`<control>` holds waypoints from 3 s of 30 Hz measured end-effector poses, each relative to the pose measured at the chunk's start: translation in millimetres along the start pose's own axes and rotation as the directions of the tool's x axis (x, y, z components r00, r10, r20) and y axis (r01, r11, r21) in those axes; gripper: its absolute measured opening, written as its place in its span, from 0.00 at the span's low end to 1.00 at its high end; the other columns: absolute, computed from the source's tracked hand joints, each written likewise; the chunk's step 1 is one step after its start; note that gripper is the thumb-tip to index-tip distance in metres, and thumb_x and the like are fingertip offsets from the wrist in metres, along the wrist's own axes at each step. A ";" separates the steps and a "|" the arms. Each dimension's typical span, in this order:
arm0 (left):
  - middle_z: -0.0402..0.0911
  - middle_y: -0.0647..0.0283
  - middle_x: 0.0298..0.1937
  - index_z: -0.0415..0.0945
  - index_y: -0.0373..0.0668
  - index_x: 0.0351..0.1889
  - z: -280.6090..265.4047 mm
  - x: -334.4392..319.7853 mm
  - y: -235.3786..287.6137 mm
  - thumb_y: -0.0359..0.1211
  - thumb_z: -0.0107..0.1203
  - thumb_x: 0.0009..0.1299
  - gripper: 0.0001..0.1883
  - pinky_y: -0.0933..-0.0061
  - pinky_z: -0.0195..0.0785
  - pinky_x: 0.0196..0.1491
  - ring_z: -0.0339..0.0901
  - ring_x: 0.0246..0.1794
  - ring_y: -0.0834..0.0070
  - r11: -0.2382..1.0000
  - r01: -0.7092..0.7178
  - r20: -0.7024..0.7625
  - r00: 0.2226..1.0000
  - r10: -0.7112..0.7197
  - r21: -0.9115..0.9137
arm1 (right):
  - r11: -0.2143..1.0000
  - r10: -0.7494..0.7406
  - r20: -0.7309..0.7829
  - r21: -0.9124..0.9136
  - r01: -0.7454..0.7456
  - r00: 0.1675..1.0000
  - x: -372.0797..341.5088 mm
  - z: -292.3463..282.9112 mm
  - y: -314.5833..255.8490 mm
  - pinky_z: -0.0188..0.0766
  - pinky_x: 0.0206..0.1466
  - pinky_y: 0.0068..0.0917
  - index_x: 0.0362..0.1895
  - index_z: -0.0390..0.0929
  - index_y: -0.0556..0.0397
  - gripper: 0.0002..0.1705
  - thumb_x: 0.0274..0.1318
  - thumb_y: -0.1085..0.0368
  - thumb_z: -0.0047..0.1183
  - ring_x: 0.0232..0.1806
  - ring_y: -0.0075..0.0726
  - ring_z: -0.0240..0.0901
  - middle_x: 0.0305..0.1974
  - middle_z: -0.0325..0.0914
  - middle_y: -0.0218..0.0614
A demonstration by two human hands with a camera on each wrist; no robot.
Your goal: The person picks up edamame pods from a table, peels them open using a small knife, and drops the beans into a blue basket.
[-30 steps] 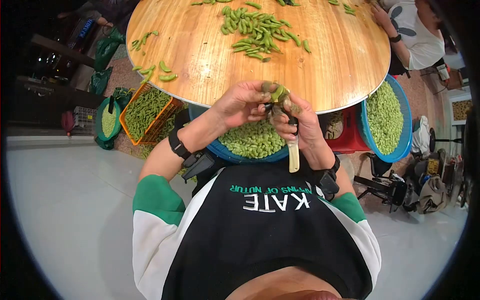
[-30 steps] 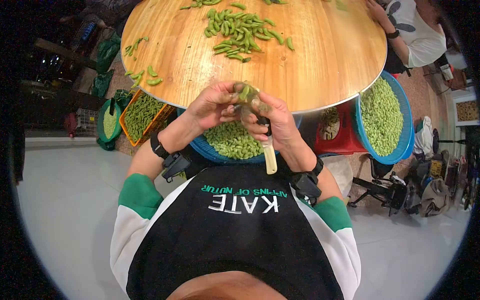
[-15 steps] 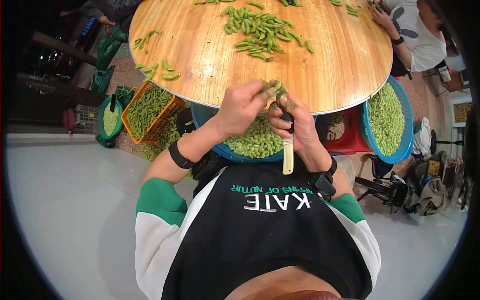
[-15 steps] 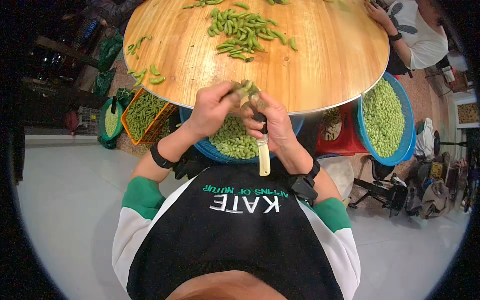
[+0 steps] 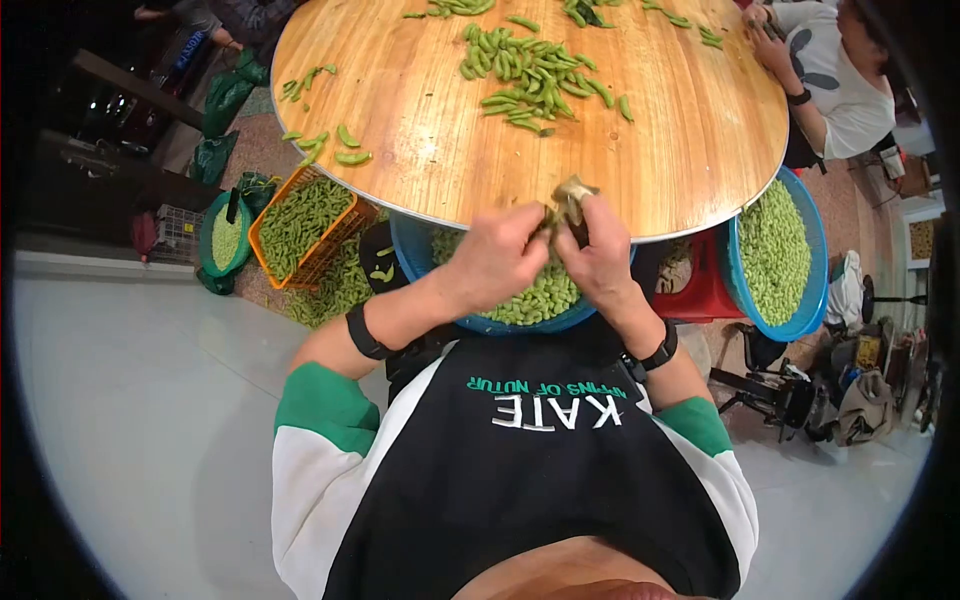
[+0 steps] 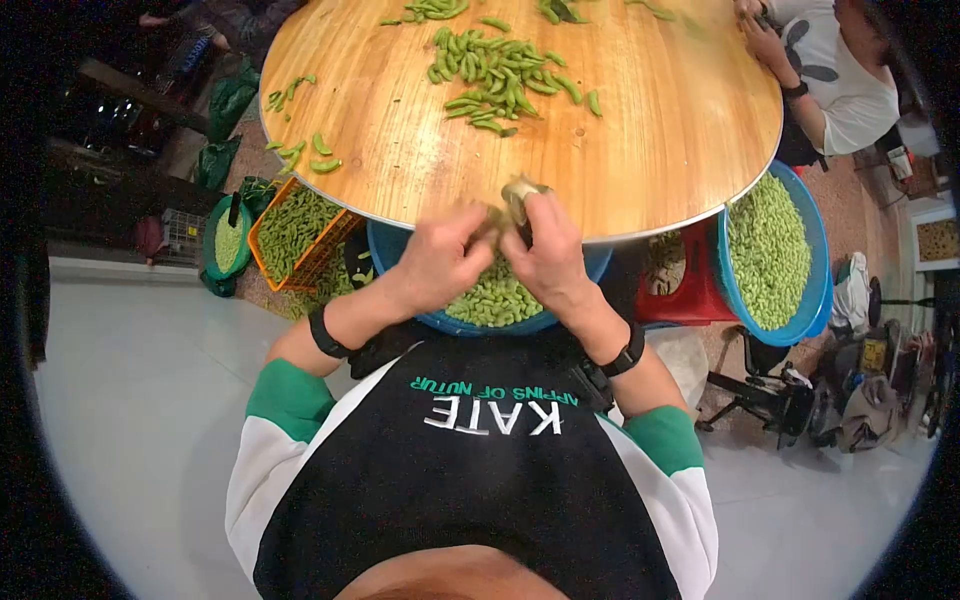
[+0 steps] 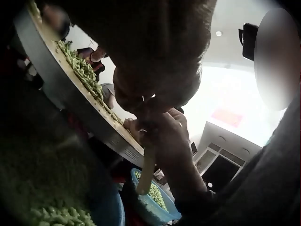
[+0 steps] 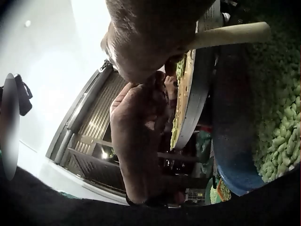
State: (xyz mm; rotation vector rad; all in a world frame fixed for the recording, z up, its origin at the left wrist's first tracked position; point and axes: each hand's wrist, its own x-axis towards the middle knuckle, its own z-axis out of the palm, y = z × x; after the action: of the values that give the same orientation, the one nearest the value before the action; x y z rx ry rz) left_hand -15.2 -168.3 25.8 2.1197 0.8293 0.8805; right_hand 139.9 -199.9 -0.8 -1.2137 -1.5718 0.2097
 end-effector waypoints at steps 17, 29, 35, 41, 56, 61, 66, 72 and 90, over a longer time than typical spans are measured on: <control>0.74 0.52 0.34 0.75 0.35 0.33 -113.3 24.1 -45.2 0.23 0.50 0.57 0.06 0.58 0.68 0.44 0.73 0.40 0.53 0.740 -0.181 0.066 0.981 0.183 0.648 | 0.975 -0.223 0.562 0.121 0.188 0.797 -12.2 -10.8 0.0 0.65 0.27 0.37 0.36 0.72 0.56 0.14 0.41 0.73 0.60 0.25 0.49 0.69 0.23 0.66 0.40; 0.78 0.51 0.31 0.76 0.38 0.37 -58.2 123.0 -116.3 0.27 0.51 0.59 0.09 0.59 0.71 0.40 0.75 0.36 0.52 0.905 0.064 -0.037 0.998 -0.053 0.420 | 0.704 0.342 0.486 0.436 -0.561 0.805 2.1 -27.5 -3.3 0.64 0.23 0.19 0.59 0.67 0.60 0.20 0.63 0.69 0.41 0.24 0.20 0.67 0.29 0.72 0.30; 0.78 0.63 0.22 0.78 0.36 0.37 -48.4 83.8 -59.4 0.26 0.52 0.61 0.08 0.80 0.64 0.18 0.74 0.17 0.79 0.742 0.454 0.231 0.891 -0.392 -0.492 | 0.216 0.512 0.502 0.711 -0.670 0.697 22.3 -10.3 3.9 0.59 0.18 0.16 0.60 0.64 0.54 0.18 0.68 0.64 0.39 0.20 0.19 0.62 0.32 0.73 0.33; 0.78 0.62 0.23 0.77 0.35 0.33 -28.6 58.0 -36.4 0.26 0.50 0.63 0.06 0.83 0.62 0.14 0.74 0.16 0.81 0.525 0.516 0.351 0.853 -0.386 -0.677 | 0.118 0.433 0.569 0.733 -0.670 0.699 15.9 -4.7 4.3 0.58 0.17 0.17 0.50 0.69 0.53 0.11 0.68 0.63 0.41 0.19 0.19 0.61 0.32 0.73 0.32; 0.76 0.66 0.23 0.76 0.37 0.37 -22.2 41.6 -27.2 0.27 0.49 0.67 0.06 0.85 0.54 0.14 0.65 0.14 0.86 0.449 0.478 0.282 0.855 -0.436 -0.755 | 0.114 0.414 0.593 0.719 -0.686 0.690 11.8 -4.3 4.3 0.58 0.16 0.16 0.46 0.71 0.53 0.11 0.68 0.61 0.42 0.18 0.19 0.60 0.31 0.72 0.31; 0.75 0.66 0.23 0.75 0.37 0.39 -20.9 38.7 -40.8 0.28 0.50 0.69 0.06 0.85 0.54 0.15 0.63 0.14 0.86 0.377 0.449 0.313 0.875 -0.369 -0.810 | 0.198 0.432 0.534 0.730 -0.654 0.727 14.0 -3.6 -2.4 0.57 0.16 0.15 0.44 0.72 0.54 0.10 0.68 0.61 0.43 0.18 0.18 0.60 0.30 0.72 0.31; 0.73 0.66 0.24 0.74 0.36 0.45 -21.2 37.8 -49.3 0.30 0.49 0.70 0.10 0.85 0.51 0.15 0.59 0.14 0.86 0.072 0.547 0.498 0.802 -0.330 -0.834 | 0.012 0.407 0.625 0.726 -0.688 0.666 12.4 -11.1 0.7 0.56 0.16 0.14 0.43 0.72 0.54 0.08 0.67 0.63 0.44 0.18 0.18 0.59 0.29 0.71 0.32; 0.73 0.68 0.24 0.74 0.36 0.48 -23.6 35.7 -35.4 0.28 0.49 0.70 0.11 0.85 0.53 0.16 0.62 0.16 0.86 0.201 0.573 0.504 0.807 -0.309 -0.795 | -0.138 0.347 0.673 0.725 -0.674 0.653 7.9 -14.1 8.4 0.57 0.15 0.14 0.44 0.70 0.53 0.08 0.67 0.63 0.44 0.18 0.19 0.59 0.30 0.70 0.34; 0.73 0.54 0.23 0.74 0.35 0.33 -25.5 31.8 -21.5 0.28 0.57 0.62 0.06 0.65 0.66 0.25 0.74 0.23 0.59 0.943 -0.328 0.035 0.945 0.326 0.056 | -0.349 0.351 0.712 0.702 -0.621 0.608 -3.4 -10.4 -6.5 0.53 0.13 0.13 0.46 0.68 0.54 0.10 0.66 0.62 0.45 0.18 0.17 0.56 0.30 0.67 0.34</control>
State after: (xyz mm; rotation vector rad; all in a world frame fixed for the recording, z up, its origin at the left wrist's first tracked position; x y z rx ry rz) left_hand -23.1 -123.6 33.4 2.3593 0.5012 1.0034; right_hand 144.1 -210.1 5.5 -0.4397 -0.3353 1.8746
